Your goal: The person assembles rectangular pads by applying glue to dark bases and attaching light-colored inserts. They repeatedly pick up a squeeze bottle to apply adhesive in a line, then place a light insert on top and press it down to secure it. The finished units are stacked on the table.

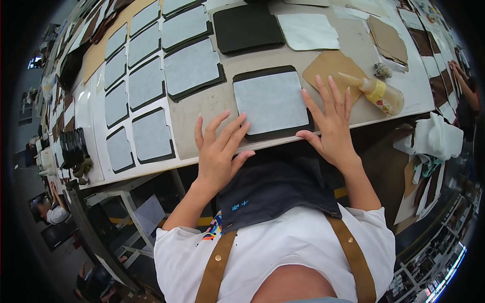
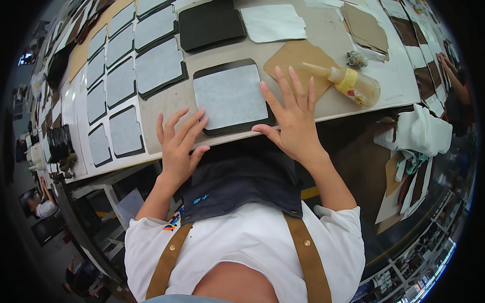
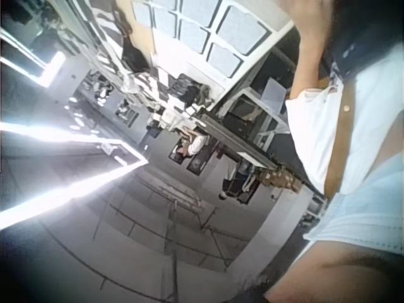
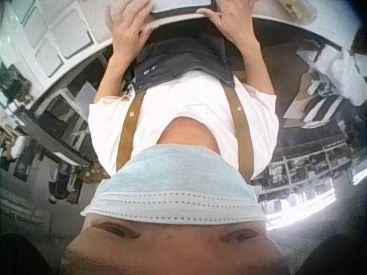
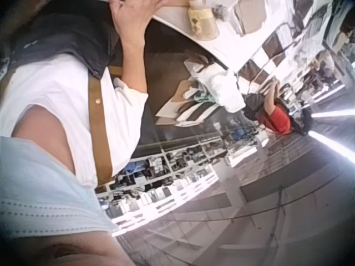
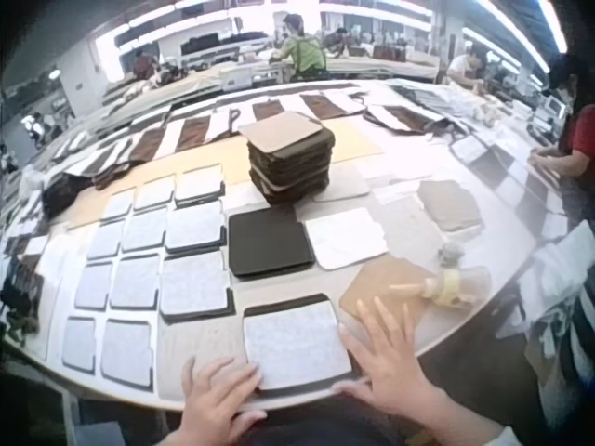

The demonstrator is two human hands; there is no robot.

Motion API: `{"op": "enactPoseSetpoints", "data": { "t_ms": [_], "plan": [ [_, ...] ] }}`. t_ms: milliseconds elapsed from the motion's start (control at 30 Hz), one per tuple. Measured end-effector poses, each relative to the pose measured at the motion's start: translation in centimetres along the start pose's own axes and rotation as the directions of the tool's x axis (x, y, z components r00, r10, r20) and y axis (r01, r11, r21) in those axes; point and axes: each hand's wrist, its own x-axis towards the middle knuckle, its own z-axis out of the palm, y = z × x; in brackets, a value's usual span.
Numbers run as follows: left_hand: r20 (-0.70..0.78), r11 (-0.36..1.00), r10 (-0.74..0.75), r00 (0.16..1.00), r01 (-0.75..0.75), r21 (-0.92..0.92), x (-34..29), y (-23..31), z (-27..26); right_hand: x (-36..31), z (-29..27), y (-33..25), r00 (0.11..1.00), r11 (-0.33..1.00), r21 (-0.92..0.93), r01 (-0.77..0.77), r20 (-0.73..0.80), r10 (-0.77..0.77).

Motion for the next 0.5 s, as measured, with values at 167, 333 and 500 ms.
{"op": "enactPoseSetpoints", "data": {
  "t_ms": [167,333,500],
  "plan": [
    [-0.113,1.000,-0.019,0.993,0.018,-0.010,1.0,-0.4,0.4,0.7,0.3,-0.1,0.999,0.999,0.031,0.004,-0.047,-0.003],
    [-0.142,1.000,-0.028,0.989,0.028,-0.008,1.5,-0.7,0.6,0.9,0.1,0.1,0.996,0.999,0.020,-0.030,-0.088,0.032],
    [-0.151,1.000,0.018,0.988,-0.021,-0.021,0.6,-0.7,0.8,-1.0,0.1,0.6,0.982,0.993,0.099,0.069,-0.183,-0.050]
  ]
}}
